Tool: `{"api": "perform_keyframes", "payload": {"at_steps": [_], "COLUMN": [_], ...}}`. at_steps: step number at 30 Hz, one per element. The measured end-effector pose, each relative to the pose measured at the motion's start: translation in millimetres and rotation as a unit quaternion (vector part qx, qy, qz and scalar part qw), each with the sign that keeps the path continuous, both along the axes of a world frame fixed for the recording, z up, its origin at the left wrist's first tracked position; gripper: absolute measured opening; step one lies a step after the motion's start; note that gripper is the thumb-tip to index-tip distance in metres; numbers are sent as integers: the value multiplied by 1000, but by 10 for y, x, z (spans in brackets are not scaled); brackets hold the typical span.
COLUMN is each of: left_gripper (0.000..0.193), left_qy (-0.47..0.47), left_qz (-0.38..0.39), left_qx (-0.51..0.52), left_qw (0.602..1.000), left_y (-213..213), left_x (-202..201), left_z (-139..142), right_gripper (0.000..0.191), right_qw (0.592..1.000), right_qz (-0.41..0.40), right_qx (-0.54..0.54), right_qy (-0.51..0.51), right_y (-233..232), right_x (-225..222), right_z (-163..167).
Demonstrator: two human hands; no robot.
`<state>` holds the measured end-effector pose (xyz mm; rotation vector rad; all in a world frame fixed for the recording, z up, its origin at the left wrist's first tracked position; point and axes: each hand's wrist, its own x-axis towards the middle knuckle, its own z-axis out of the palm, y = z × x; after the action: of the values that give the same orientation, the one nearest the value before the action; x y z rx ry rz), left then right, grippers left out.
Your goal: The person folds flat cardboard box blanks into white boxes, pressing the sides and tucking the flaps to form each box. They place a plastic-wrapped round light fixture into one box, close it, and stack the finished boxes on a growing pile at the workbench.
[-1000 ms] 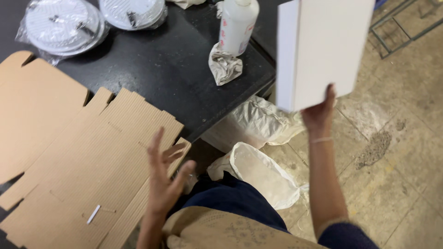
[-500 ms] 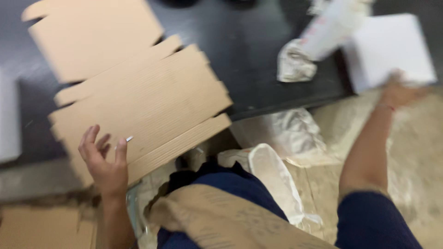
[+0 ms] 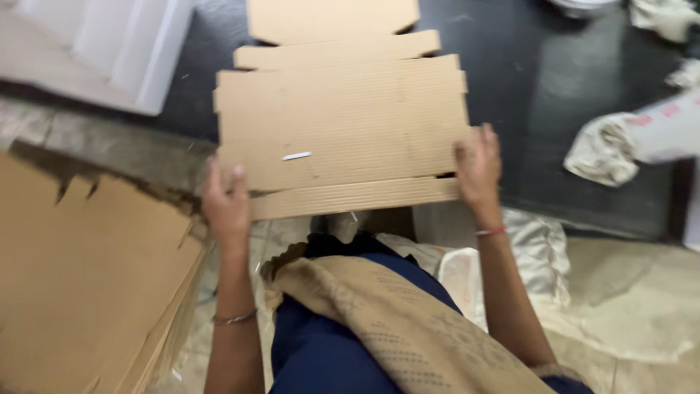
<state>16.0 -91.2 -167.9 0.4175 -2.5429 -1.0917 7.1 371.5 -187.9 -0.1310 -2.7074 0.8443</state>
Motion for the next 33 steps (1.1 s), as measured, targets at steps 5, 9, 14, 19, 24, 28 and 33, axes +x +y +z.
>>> {"api": "perform_keyframes", "payload": {"at_steps": [5,9,14,19,24,28,33], "left_gripper": [45,34,35,38,39,29,26], "left_qy": [94,36,-10,44,16,-1,9], "left_qz": [-19,-14,5,-9,-65,-68,-72], "left_qx": [-165,249,369,477,484,513,650], "left_qw": [982,968,929,877,872,856,757], "left_y": [46,82,41,18,-1,14,-28], "left_x": [-33,-187,-345,-377,-255,-192,-173], "left_z": [221,207,-85,-232,-25,258,544], "right_gripper": [68,80,82,82,38,38,36], "right_qw": [999,990,924,829,848,984,889], "right_qz": [-26,112,364,551,475,33,-12], "right_qx": [32,89,65,75,-212,-104,-458], "right_qy": [-20,6,-102,-60,-104,143,-12], "right_y": [-97,-886,-2159,-2080,-1392,-679,-88], "right_x": [108,-113,-719,145,710,448,211], "right_z": [361,572,528,541,803,958,756]}}
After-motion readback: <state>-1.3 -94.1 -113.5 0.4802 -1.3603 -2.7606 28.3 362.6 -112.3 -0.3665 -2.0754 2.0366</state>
